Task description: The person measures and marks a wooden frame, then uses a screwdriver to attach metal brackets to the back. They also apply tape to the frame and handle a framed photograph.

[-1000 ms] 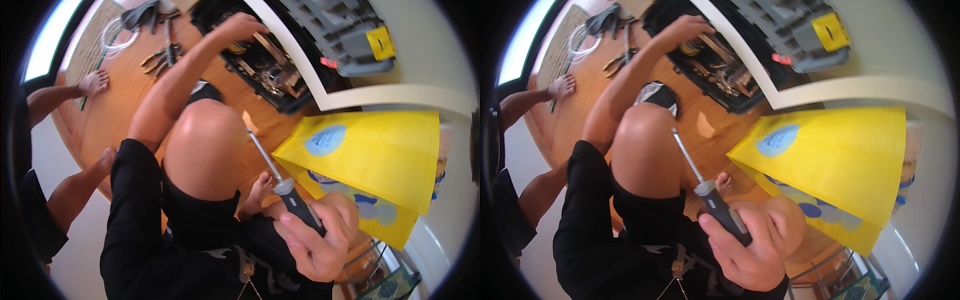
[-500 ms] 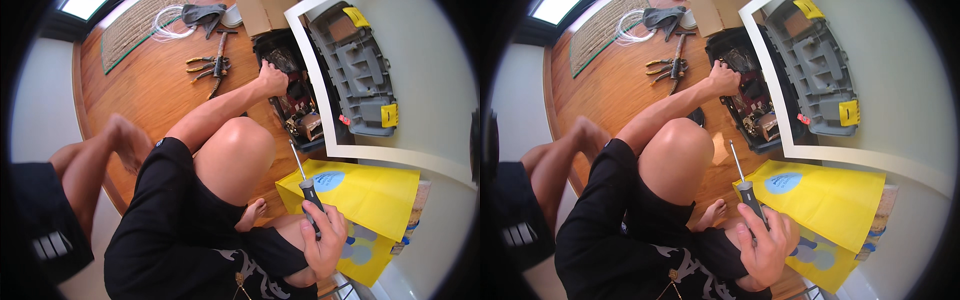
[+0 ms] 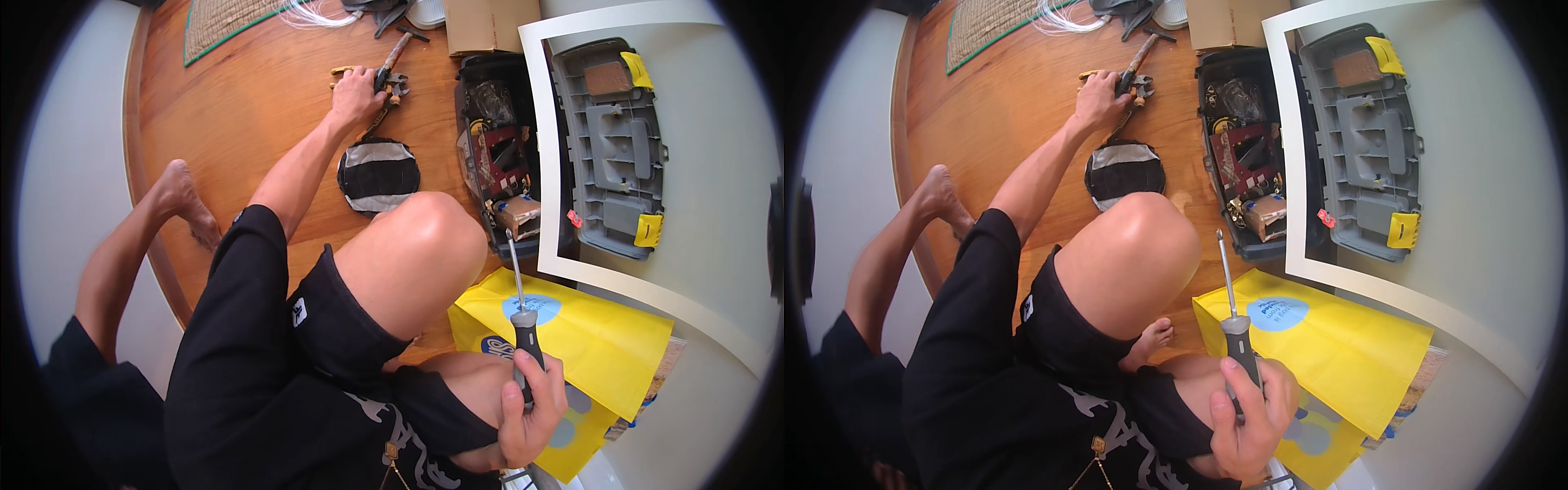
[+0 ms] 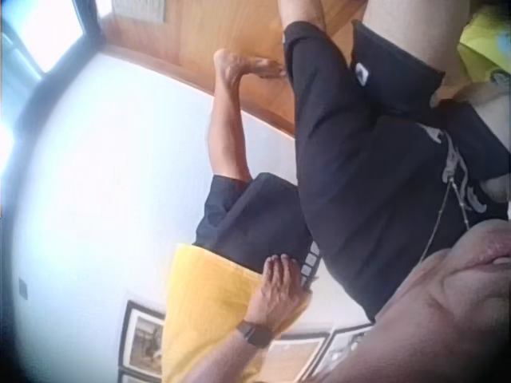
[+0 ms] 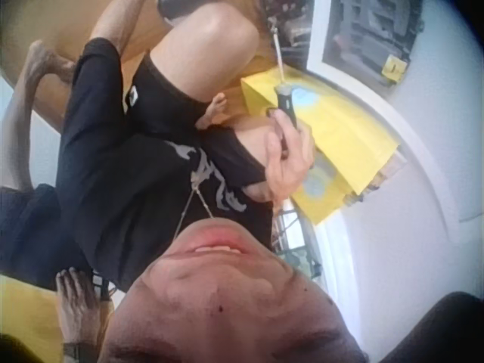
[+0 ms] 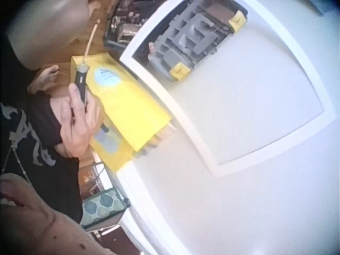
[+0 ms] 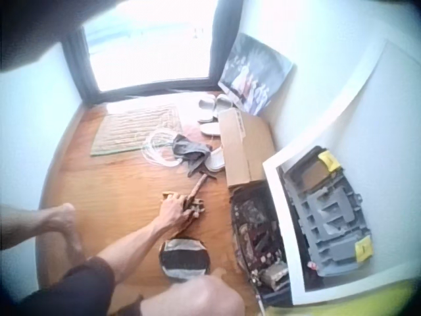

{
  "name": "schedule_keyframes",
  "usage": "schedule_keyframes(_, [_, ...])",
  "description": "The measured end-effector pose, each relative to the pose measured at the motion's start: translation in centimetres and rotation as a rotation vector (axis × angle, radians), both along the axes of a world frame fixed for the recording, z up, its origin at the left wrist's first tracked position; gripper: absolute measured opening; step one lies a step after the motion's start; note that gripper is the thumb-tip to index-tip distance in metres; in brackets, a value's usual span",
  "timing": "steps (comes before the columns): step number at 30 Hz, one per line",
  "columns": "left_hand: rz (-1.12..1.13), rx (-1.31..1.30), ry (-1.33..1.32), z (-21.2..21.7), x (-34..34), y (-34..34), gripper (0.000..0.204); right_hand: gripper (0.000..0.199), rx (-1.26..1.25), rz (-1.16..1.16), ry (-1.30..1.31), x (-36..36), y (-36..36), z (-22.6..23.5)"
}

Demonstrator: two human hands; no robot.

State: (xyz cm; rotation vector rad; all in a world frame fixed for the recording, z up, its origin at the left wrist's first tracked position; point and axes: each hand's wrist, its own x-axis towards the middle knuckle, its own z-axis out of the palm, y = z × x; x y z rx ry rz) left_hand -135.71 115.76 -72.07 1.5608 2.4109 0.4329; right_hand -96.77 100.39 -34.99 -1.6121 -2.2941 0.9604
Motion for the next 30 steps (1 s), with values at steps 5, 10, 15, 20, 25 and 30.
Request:
schedule_keyframes(5, [0.094,-0.116,-0.274,1.1,-2.7,-1.0,0.035,0.032,-0.046,-0.025,0.019,-1.2,1.0,0.2])
schedule_keyframes(10, [0.009,-0.365,-0.212,3.6,-3.2,-2.7,0.055,0.033,-0.076,-0.014,0.037,-2.6,2.2,0.4])
schedule_keyframes(15, [0.019,-0.092,-0.622,6.7,0.7,4.5,0.084,0.033,-0.021,0.014,0.037,-3.4,2.1,0.0])
schedule_keyframes(20, [0.222,0.215,-1.267,9.0,8.1,14.3,0.07,0.032,-0.03,-0.115,0.116,-3.5,1.5,0.9])
schedule_keyframes(25, [0.17,0.425,-1.078,12.8,11.7,14.6,0.067,0.033,0.042,-0.222,0.17,-2.7,0.7,0.2])
schedule_keyframes(30, [0.14,0.45,-1.013,11.2,10.7,15.4,0.055,0.033,0.051,-0.203,0.187,-3.1,1.0,0.8])
